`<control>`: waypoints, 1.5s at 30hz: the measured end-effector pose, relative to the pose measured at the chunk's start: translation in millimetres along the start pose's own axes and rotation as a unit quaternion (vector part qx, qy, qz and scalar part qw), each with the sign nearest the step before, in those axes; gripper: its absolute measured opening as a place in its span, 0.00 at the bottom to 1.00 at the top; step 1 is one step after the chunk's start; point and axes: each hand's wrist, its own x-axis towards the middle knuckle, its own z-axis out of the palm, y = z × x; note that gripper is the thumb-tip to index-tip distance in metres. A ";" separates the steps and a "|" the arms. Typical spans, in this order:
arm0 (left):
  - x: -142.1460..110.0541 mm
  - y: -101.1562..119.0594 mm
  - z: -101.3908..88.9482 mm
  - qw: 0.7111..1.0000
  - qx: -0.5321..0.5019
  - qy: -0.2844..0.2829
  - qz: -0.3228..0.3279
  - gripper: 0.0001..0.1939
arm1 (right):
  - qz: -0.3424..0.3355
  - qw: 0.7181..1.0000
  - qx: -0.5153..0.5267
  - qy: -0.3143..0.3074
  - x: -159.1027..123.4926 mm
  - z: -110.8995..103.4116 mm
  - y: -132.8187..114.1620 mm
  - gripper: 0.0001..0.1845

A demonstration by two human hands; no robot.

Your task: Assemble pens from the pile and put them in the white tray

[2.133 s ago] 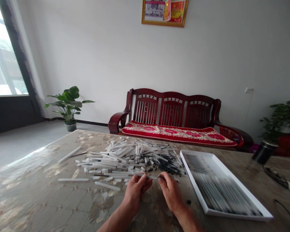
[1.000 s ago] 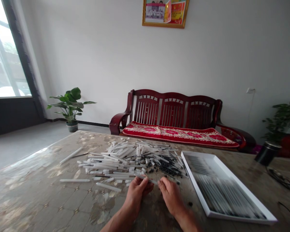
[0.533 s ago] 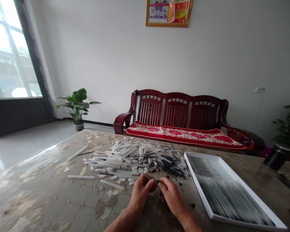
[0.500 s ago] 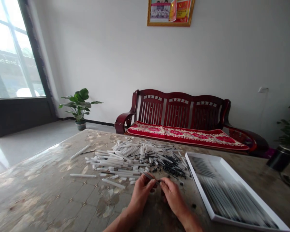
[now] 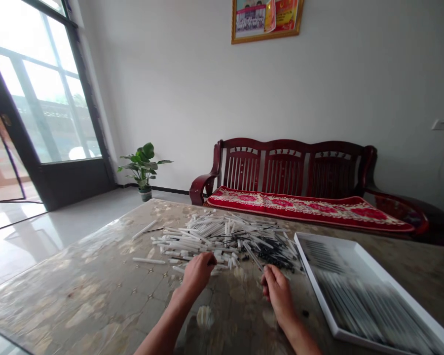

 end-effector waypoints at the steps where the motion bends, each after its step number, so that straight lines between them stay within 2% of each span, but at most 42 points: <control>1: -0.6 -0.3 -1.7 1.000 0.011 -0.012 0.003 0.10 | 0.001 1.000 0.002 -0.002 0.0 0.7 0.3 0.25; 8: -2.5 12.3 -1.5 0.996 0.057 -0.057 0.026 0.08 | -0.018 1.000 -0.011 -0.015 2.9 4.2 6.3 0.23; 14: -2.1 16.5 4.6 0.997 0.054 -0.036 0.035 0.06 | -0.049 0.998 -0.032 -0.035 4.3 7.0 11.5 0.24; 16: -1.6 16.3 9.4 0.999 0.025 -0.020 0.043 0.05 | -0.060 0.997 -0.030 -0.041 4.5 7.9 12.0 0.24; 18: -0.5 15.8 16.6 0.996 -0.082 -0.005 0.027 0.05 | -0.071 0.996 -0.028 -0.041 4.5 8.4 12.0 0.24; 20: 0.4 15.7 25.1 0.963 -0.267 0.002 -0.020 0.06 | -0.081 0.996 -0.026 -0.038 4.3 8.5 10.9 0.23; 23: -1.3 16.1 35.1 0.882 -0.468 0.019 -0.048 0.14 | -0.102 0.994 -0.025 -0.028 3.3 7.0 7.0 0.22; 26: -7.2 16.6 38.1 0.835 -0.546 0.043 -0.049 0.20 | -0.121 0.992 -0.039 -0.017 2.0 4.3 2.8 0.21; 29: -13.1 16.1 36.6 0.817 -0.571 0.054 -0.058 0.23 | -0.135 0.989 -0.061 -0.017 1.6 2.3 2.1 0.21; 33: -16.1 14.5 33.6 0.819 -0.570 0.057 -0.042 0.22 | -0.160 0.983 -0.085 -0.021 3.1 1.6 7.0 0.19; 40: -16.2 11.3 29.8 0.844 -0.534 0.048 -0.007 0.17 | -0.202 0.971 -0.121 -0.030 6.0 0.7 12.6 0.14; 45: -14.6 7.0 29.4 0.860 -0.509 0.029 -0.019 0.14 | -0.275 0.949 -0.149 -0.032 4.4 -3.4 7.3 0.11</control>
